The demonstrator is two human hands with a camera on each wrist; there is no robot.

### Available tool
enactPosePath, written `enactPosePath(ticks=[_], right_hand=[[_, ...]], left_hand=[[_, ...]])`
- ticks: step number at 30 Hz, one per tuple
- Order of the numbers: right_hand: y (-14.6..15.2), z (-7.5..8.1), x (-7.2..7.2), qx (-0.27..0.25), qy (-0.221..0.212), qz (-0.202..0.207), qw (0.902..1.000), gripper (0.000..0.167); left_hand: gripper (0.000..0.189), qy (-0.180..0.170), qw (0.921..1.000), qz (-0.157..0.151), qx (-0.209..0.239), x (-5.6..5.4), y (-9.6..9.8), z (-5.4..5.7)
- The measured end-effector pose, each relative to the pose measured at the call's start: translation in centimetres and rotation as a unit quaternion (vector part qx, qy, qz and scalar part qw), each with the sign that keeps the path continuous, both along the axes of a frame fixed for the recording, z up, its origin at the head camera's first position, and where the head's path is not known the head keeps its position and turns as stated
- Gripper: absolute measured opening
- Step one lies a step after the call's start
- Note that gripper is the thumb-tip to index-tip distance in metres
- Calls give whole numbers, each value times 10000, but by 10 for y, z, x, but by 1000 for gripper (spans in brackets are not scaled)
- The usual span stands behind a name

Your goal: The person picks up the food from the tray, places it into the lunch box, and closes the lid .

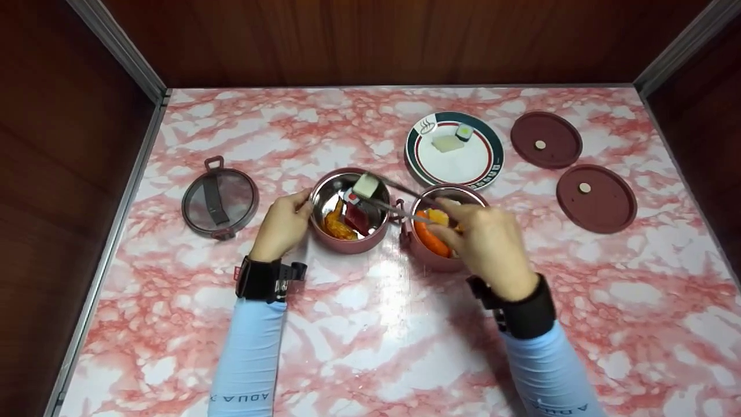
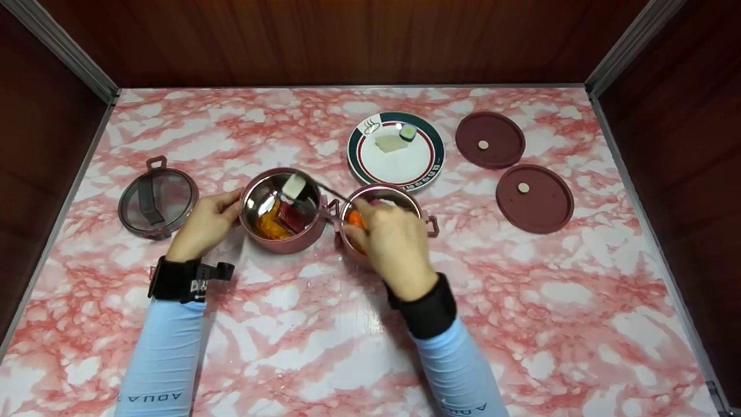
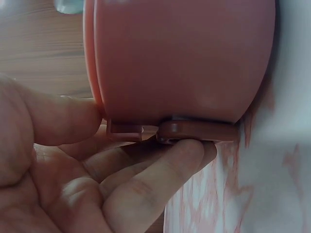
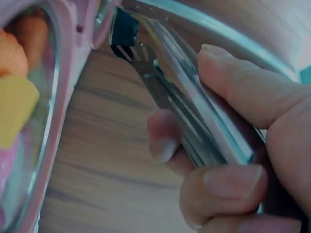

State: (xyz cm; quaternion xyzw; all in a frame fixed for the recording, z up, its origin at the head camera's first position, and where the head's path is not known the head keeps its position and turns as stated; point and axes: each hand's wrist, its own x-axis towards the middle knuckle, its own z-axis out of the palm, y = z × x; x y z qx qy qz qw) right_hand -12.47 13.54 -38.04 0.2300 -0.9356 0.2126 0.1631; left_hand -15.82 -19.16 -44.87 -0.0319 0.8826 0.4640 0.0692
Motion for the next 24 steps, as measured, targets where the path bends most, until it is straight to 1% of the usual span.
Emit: enactPosePath(ticks=[6,13,15,18,22,24], right_hand=[[-18,-10,6,698,379,-70,9968,42],[-31,-13,11,966,828,-228,9916,30],[-35,-12,13,1100,932,-301,9891,29],[-41,-8,16,1357,979,-422,9850,30],[-49,2,19,1626,908,-527,9811,32],[-54,7,19,1719,828,-535,9802,31]], left_hand=[[45,-48,9999,8,96,1,1,-1],[45,-31,10000,-5,67,1,0,0],[45,-47,10000,4,64,1,0,1],[45,20,10000,-19,56,1,1,0],[44,128,9999,-29,87,1,2,-1],[44,118,9999,-14,82,1,1,-1]])
